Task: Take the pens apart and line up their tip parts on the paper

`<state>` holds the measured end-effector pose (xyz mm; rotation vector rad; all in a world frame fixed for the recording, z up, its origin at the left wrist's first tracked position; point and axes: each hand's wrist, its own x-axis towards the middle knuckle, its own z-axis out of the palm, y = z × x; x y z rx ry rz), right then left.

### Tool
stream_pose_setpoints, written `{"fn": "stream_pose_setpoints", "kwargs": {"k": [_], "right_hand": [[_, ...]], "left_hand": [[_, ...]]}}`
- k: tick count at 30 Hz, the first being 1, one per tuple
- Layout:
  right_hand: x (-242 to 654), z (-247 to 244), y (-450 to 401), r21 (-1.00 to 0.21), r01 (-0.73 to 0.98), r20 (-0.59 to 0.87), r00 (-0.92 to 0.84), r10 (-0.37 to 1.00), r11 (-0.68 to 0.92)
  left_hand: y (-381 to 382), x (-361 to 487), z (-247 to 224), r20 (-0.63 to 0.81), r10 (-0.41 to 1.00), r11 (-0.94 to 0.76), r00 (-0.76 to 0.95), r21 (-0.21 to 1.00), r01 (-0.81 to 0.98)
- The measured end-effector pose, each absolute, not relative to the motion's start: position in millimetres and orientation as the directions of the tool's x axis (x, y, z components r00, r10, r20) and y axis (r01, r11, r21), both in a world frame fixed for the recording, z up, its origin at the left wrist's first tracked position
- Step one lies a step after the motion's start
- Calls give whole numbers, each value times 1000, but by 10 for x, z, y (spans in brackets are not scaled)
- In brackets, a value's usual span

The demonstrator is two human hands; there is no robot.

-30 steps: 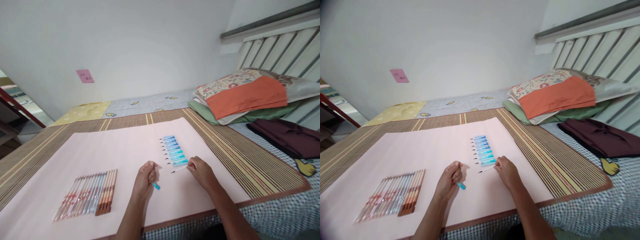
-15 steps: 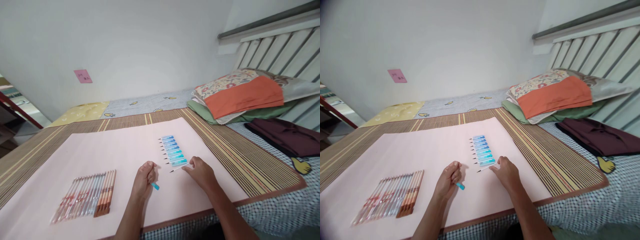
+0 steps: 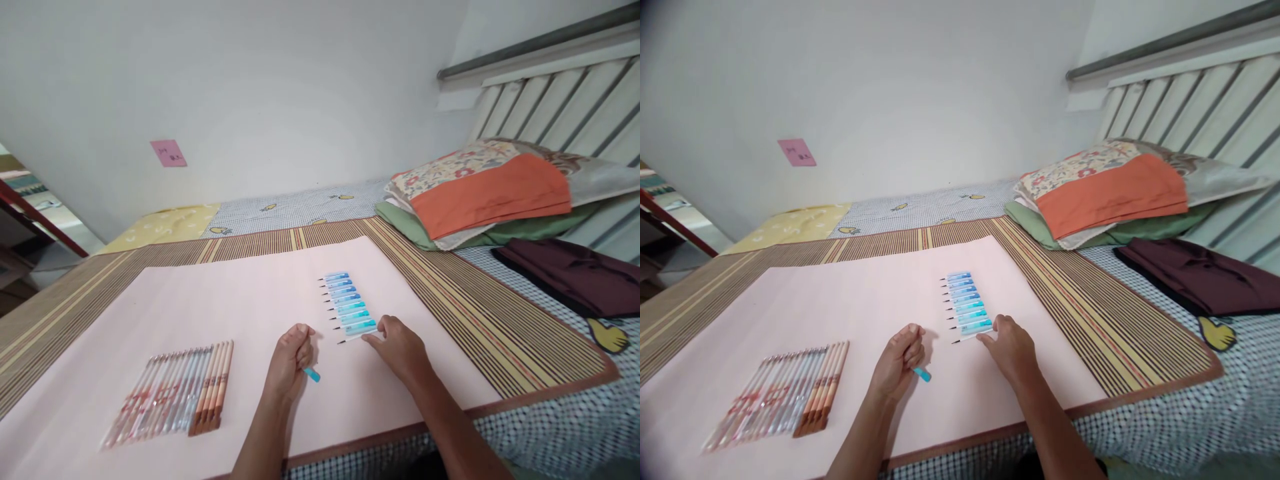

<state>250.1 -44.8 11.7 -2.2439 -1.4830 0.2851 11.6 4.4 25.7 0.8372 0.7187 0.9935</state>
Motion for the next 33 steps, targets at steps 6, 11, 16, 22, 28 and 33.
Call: {"fn": "stream_pose_setpoints", "kwargs": {"k": [6,11,16,22,28,33], "right_hand": [[2489,123,-445,-433,834,41,397,917,-342],[2481,140,-429,-419,836,28,402,915,-355],[2483,140,-432,-413,839,28,401,916,-354],[2491,108,-432,-409,848,59,393,917,-337],[2473,126,-439,-415,843,48,396,917,-343],[2489,84,-437,-423,849,90,387,918,-317]], "left_hand": [[35,128,265,-148,917,312,370,845,-434],[46,131,261,-153,917,316,369,842,-437],[46,130,272,-146,916,313,375,844,-436],[43,132,262,-144,917,310,372,844,-438],[47,120,245,-142,917,308,372,844,-439],[38,113,233,-130,916,303,379,845,-442]]}}
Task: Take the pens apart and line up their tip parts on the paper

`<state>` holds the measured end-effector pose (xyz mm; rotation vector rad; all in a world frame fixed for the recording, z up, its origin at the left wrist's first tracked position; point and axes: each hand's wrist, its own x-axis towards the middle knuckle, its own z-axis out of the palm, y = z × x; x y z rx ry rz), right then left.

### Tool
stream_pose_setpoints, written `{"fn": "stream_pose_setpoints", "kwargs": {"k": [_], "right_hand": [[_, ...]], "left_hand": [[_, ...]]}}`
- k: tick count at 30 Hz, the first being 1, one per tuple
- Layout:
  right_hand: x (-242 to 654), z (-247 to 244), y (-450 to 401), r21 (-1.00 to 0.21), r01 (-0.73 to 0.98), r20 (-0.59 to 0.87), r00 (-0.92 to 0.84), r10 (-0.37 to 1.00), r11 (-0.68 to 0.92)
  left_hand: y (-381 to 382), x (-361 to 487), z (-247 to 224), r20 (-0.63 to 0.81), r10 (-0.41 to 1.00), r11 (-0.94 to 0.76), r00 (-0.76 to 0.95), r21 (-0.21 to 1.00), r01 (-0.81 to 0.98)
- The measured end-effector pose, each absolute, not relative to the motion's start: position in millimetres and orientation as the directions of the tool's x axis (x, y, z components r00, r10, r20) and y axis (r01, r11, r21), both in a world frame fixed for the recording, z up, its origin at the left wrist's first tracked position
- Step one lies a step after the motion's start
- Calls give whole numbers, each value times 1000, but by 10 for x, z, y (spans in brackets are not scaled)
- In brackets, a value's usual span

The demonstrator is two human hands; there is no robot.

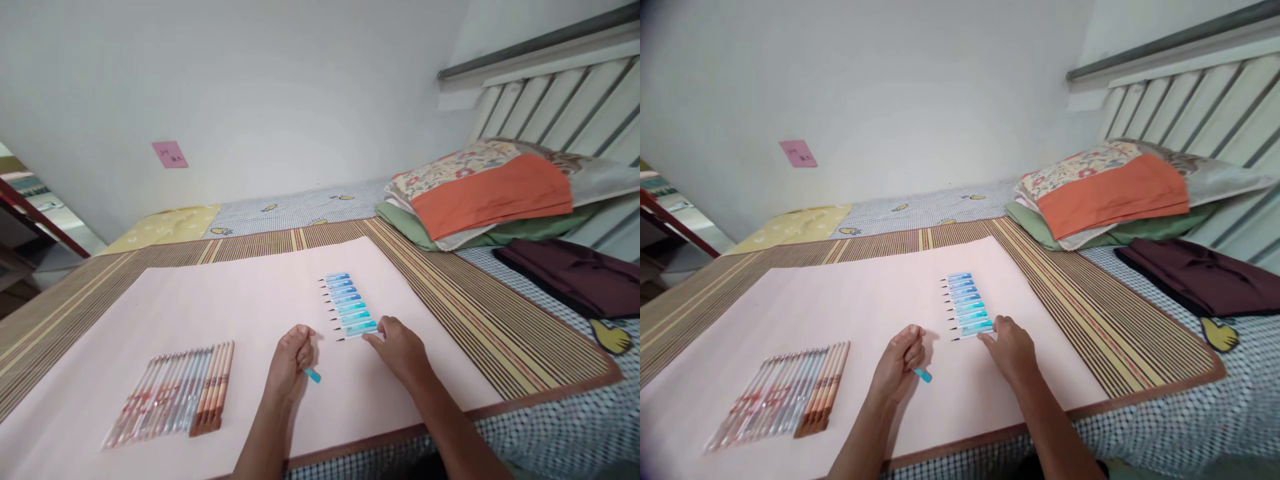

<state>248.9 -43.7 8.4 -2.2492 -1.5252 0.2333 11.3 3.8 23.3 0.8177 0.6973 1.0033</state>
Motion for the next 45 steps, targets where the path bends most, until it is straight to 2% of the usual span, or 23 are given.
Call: {"fn": "stream_pose_setpoints", "kwargs": {"k": [3,5,7,9,12,15,21,24,27,29,35,42,45], "right_hand": [[2534,72,-446,-447,840,119,396,911,-307],[2528,104,-468,-484,825,191,425,885,-292],[2440,163,-506,-555,804,288,425,858,-212],[2254,224,-553,-646,761,322,349,880,-65],[1863,268,-623,-769,634,186,98,978,83],[1527,248,-666,-826,558,76,-25,997,77],[1547,225,-640,-817,567,71,-81,994,105],[1900,237,-608,-786,608,64,-98,993,111],[2294,224,-586,-723,688,40,-49,998,63],[2484,207,-580,-678,734,37,-7,999,30],[2598,203,-569,-567,821,-5,85,996,-73],[2553,226,-536,-584,808,44,119,992,-72],[2613,217,-548,-587,805,74,158,985,-85]], "left_hand": [[32,115,243,-121,923,293,365,836,-464],[31,118,260,-117,921,309,373,801,-512],[33,120,281,-115,910,345,398,741,-575],[32,121,299,-108,897,382,428,677,-629],[13,120,315,-92,887,410,453,608,-679],[-25,124,322,-79,890,410,449,568,-713],[-71,175,307,-92,909,380,406,584,-718],[-72,223,265,-102,938,302,330,707,-640],[-83,268,223,-67,958,198,279,858,-475],[-97,289,214,-54,959,168,277,898,-407],[-114,302,225,-102,955,214,280,888,-407],[-109,323,165,-114,949,226,295,896,-383],[-138,350,137,-66,964,131,256,960,-248]]}}
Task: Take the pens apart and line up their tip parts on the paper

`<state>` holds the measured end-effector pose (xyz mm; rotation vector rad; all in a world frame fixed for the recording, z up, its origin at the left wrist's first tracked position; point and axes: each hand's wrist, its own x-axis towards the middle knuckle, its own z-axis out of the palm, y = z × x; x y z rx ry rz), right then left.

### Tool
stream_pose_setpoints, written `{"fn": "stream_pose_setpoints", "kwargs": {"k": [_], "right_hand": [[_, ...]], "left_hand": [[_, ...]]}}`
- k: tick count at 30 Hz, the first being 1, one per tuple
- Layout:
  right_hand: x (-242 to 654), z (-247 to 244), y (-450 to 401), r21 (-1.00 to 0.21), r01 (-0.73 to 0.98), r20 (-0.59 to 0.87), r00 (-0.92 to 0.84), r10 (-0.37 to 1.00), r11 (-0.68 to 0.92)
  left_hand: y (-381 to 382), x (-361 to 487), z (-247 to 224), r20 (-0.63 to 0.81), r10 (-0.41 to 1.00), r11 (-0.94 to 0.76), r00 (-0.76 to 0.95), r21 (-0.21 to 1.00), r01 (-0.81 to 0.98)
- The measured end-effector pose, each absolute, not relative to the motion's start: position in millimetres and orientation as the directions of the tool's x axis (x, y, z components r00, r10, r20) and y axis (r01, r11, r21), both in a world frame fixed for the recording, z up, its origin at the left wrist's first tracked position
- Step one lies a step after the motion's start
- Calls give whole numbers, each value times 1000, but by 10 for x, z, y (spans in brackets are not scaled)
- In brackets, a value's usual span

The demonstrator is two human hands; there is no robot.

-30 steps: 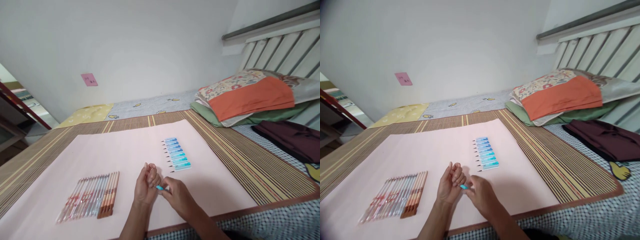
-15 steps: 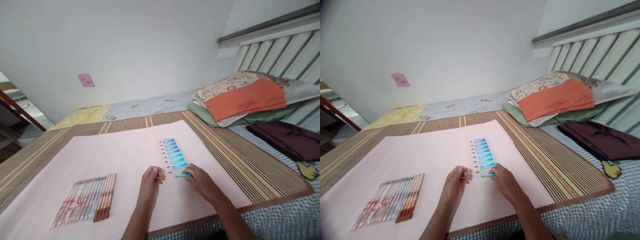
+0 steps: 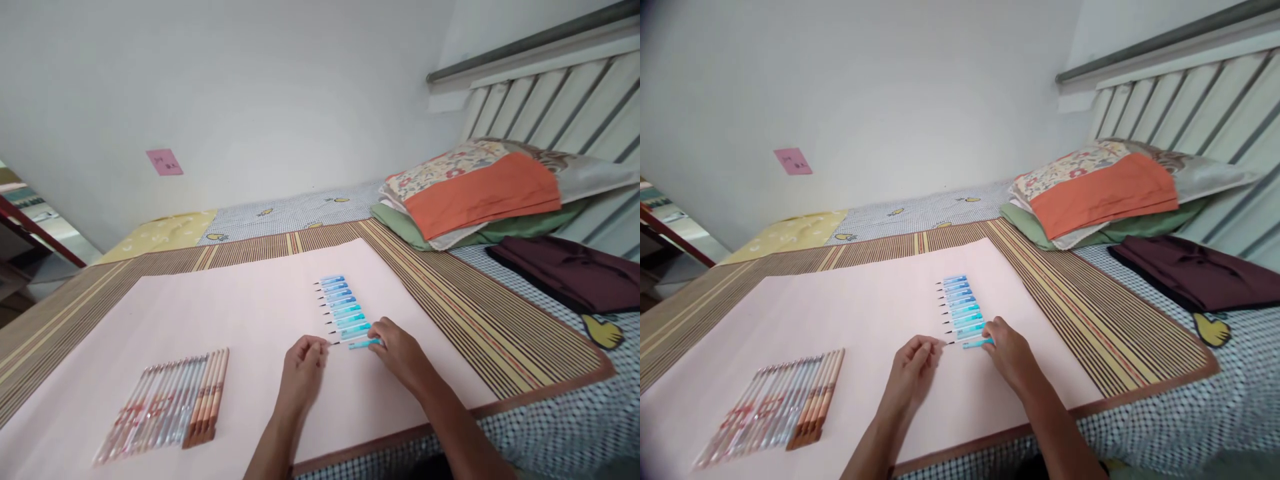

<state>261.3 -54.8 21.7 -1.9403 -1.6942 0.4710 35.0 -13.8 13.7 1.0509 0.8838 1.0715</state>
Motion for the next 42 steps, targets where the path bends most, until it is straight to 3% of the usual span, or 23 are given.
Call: {"fn": "stream_pose_setpoints", "kwargs": {"k": [4,9,18,29,38,42], "right_hand": [[2708,213,-572,-615,778,65,213,975,-129],[2694,193,-551,-612,785,64,171,983,-97],[2597,178,-514,-541,838,80,136,987,-72],[2543,164,-476,-483,874,97,125,987,-63],[2521,188,-483,-544,835,85,158,984,-87],[2617,216,-546,-605,771,57,292,955,-199]], "left_hand": [[-182,363,121,68,972,-89,225,992,86],[-189,359,74,162,926,-264,341,924,278],[-185,349,50,164,914,-282,371,914,291],[-170,389,52,166,865,-408,473,781,473],[-171,435,93,155,843,-466,514,687,557],[-188,457,145,118,834,-493,539,599,631]]}}
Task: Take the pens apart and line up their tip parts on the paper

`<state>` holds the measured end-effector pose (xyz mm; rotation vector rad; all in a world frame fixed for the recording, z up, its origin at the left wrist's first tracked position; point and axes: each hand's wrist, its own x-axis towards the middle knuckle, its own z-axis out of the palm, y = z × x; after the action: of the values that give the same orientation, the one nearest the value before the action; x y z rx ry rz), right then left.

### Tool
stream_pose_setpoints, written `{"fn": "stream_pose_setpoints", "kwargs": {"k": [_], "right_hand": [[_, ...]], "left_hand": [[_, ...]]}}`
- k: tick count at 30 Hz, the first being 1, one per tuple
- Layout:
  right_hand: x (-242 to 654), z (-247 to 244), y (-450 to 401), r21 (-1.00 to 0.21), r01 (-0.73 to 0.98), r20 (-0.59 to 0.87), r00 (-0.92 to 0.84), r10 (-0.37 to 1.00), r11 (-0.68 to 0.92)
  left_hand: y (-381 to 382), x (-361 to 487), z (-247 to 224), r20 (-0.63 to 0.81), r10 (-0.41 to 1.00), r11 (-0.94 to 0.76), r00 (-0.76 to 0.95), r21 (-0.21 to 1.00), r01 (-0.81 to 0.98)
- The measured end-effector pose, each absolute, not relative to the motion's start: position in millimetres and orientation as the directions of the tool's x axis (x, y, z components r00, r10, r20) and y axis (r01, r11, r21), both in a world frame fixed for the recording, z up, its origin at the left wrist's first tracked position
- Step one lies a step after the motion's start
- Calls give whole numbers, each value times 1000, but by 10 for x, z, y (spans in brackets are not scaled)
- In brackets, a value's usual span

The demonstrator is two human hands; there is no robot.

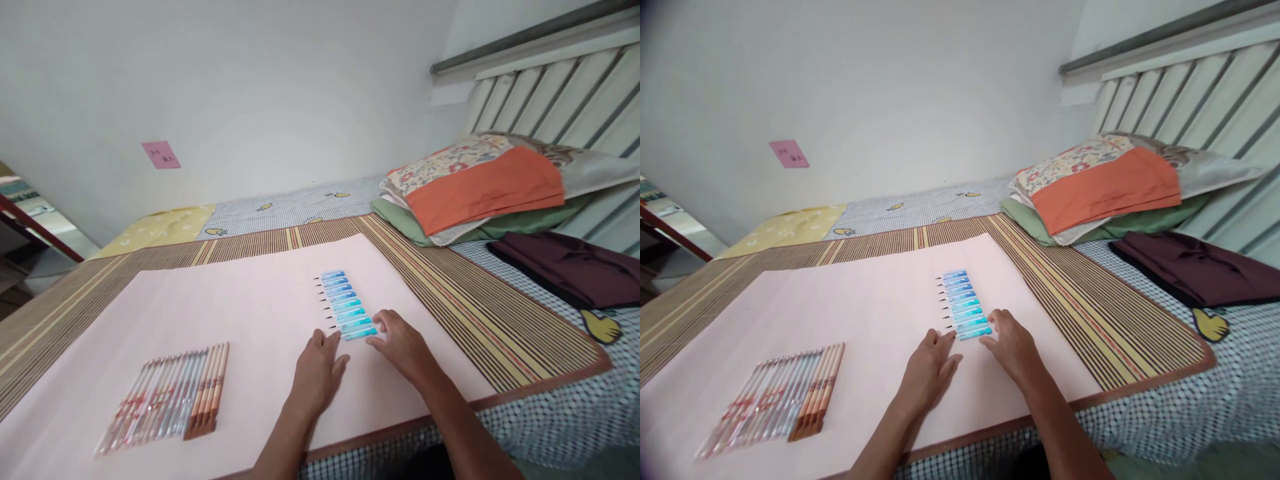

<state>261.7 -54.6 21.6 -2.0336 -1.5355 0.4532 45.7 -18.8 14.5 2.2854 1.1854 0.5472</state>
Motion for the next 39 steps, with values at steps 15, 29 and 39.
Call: {"fn": "stream_pose_setpoints", "kwargs": {"k": [15,29,39], "right_hand": [[2735,90,-557,-626,735,-53,291,955,-259],[2724,90,-564,-636,733,-29,292,956,-243],[2724,-17,-498,-680,715,115,322,940,-162]], "left_hand": [[-205,493,198,28,826,-512,563,455,729],[-186,485,164,66,835,-510,546,465,724],[-179,463,119,86,836,-511,542,484,711]]}}
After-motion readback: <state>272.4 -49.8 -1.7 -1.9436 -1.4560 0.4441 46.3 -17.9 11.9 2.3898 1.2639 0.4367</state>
